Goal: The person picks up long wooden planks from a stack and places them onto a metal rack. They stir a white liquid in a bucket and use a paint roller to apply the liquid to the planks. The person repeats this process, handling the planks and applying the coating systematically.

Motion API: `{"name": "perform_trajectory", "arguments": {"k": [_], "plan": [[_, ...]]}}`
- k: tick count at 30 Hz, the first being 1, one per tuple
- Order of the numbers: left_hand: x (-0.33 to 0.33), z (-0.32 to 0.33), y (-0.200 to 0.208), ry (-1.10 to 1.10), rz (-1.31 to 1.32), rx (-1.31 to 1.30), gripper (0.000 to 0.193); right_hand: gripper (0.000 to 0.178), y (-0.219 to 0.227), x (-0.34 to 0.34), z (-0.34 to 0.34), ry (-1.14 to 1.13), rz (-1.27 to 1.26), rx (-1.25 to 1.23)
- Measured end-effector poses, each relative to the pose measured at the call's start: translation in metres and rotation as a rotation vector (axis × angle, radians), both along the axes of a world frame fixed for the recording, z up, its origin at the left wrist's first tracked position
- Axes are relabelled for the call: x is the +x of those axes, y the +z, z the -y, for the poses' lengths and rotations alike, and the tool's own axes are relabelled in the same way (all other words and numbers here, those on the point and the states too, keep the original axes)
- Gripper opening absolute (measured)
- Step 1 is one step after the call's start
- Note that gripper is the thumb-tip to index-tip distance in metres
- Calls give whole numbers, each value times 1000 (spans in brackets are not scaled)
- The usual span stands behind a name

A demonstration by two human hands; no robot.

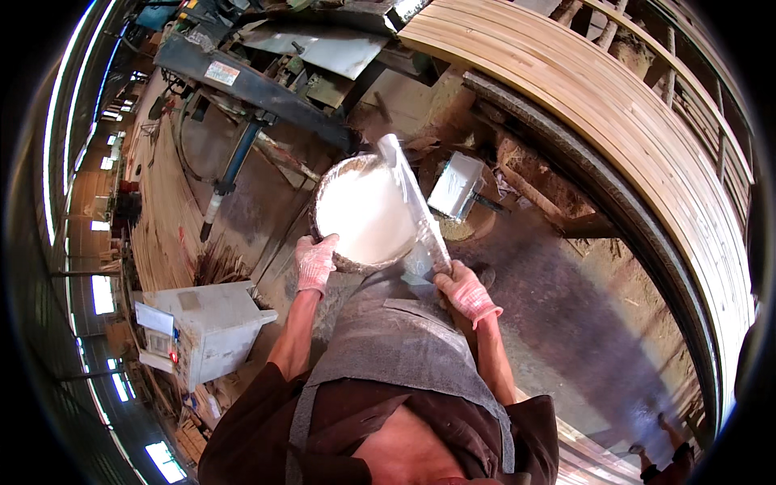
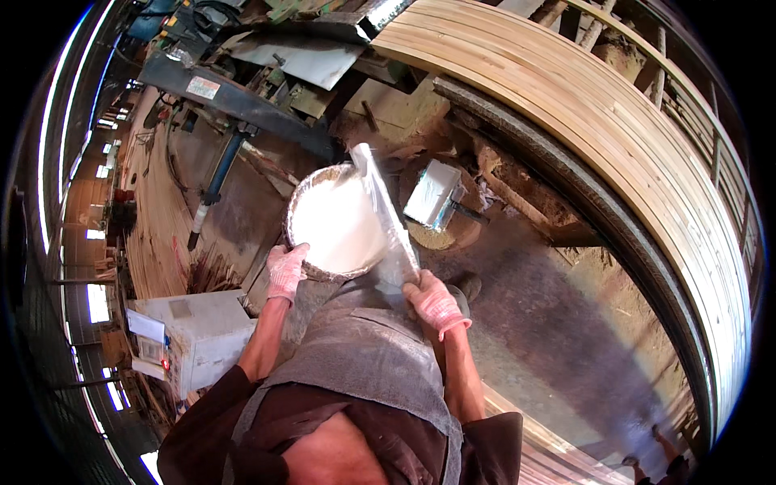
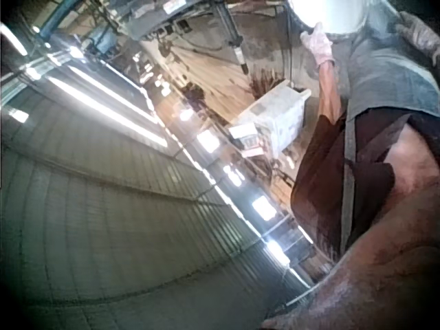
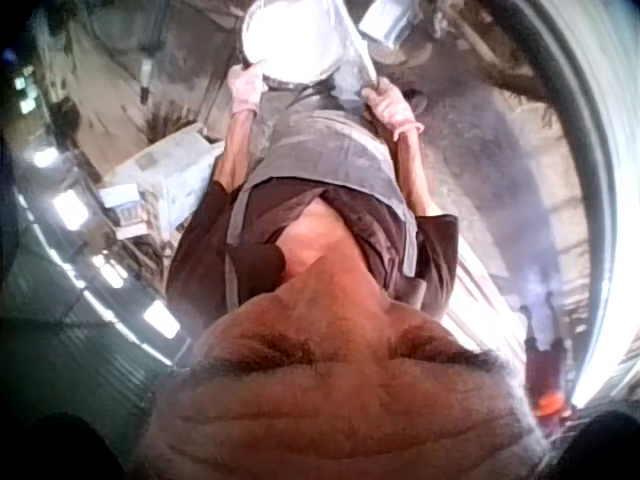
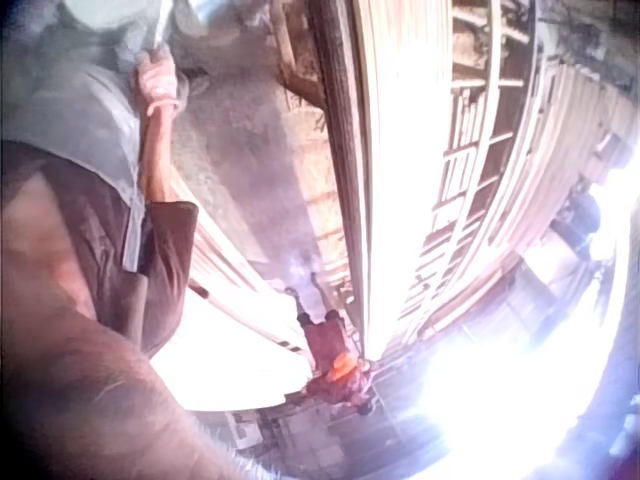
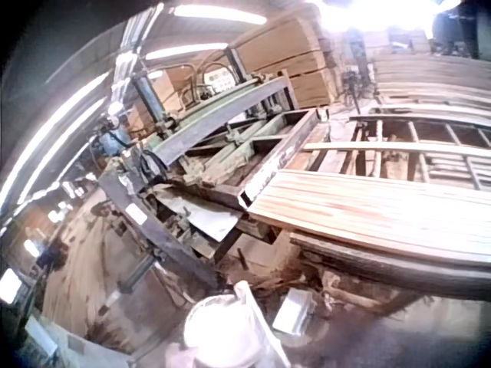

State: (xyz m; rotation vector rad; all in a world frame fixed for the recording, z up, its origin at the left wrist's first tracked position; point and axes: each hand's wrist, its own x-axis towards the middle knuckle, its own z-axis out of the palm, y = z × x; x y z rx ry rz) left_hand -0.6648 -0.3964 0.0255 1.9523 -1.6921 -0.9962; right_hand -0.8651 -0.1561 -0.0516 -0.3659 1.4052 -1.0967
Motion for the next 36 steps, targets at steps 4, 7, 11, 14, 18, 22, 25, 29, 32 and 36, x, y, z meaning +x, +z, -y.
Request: {"name": "perform_trajectory", "arguments": {"k": [4, 7, 11, 14, 18, 22, 25, 29, 32, 36], "plan": [[32, 64, -30, -84, -2, 68, 28, 43, 11, 17, 22, 218, -431, 75], [38, 108, -58, -123, -30, 136, 26, 41, 36, 30, 41, 346, -648, 195], [56, 191, -125, -250, 53, 357, 41, 40, 23, 53, 83, 544, -662, 347], [53, 224, -163, -338, 291, 331, 46, 43, 2, 75, 132, 572, -544, 462], [50, 265, -198, -500, 254, 307, 51, 50, -27, 104, 202, 411, -214, 531], [50, 309, -238, -615, 7, 443, 46, 52, -5, 78, 291, 272, -84, 191], [29, 362, -256, -717, -121, 544, 45, 40, -56, 68, 319, 75, -298, 315], [63, 419, -397, -690, -29, 554, 45, 47, -162, 43, 335, 206, -985, 794], [71, 423, -417, -814, 166, 384, 51, 44, -238, 16, 343, 174, -1131, 903], [64, 424, -373, -837, 42, 461, 43, 39, -303, 6, 346, -28, -1025, 1134]]}}
